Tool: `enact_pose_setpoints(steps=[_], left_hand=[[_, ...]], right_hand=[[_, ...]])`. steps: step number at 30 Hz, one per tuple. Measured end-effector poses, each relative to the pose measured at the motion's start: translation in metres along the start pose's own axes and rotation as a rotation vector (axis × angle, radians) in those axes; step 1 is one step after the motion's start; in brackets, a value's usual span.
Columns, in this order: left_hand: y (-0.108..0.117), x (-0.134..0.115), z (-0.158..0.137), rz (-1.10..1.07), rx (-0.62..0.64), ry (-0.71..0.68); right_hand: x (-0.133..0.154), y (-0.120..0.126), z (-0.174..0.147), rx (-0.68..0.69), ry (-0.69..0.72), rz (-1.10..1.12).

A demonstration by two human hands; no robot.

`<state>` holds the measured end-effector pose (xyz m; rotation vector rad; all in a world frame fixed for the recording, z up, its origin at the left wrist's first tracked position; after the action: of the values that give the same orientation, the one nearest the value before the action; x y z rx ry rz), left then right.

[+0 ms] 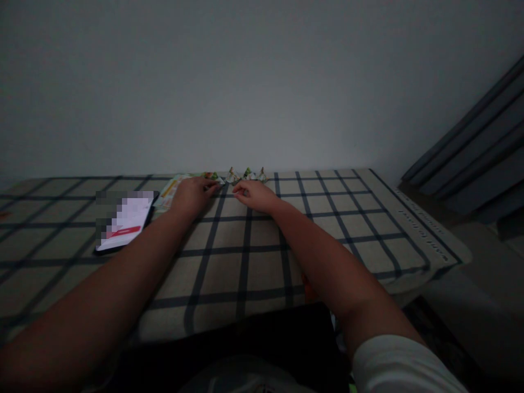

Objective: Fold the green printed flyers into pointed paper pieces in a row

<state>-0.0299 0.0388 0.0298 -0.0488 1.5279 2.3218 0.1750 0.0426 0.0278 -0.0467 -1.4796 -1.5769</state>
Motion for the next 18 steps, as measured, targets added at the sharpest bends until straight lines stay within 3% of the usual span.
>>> enact_pose_setpoints(steps=[18], left_hand=[[-0.0049,-0.0037,-0.0029,-0.008,0.003,0.044]], right_hand=[[-0.0019,-0.0013,0.0005,0.004,0.001,0.006]])
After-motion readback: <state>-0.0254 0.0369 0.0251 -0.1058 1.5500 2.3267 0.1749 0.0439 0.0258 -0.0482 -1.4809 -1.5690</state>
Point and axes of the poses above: each hand's wrist, its own z-axis towards the middle knuckle, its own y-axis out of the back of the hand, x = y × z, the point moved 3 cm from there along z, towards the middle knuckle, and after that the axes turned 3 degrees about -y, right-handed, at the moved point
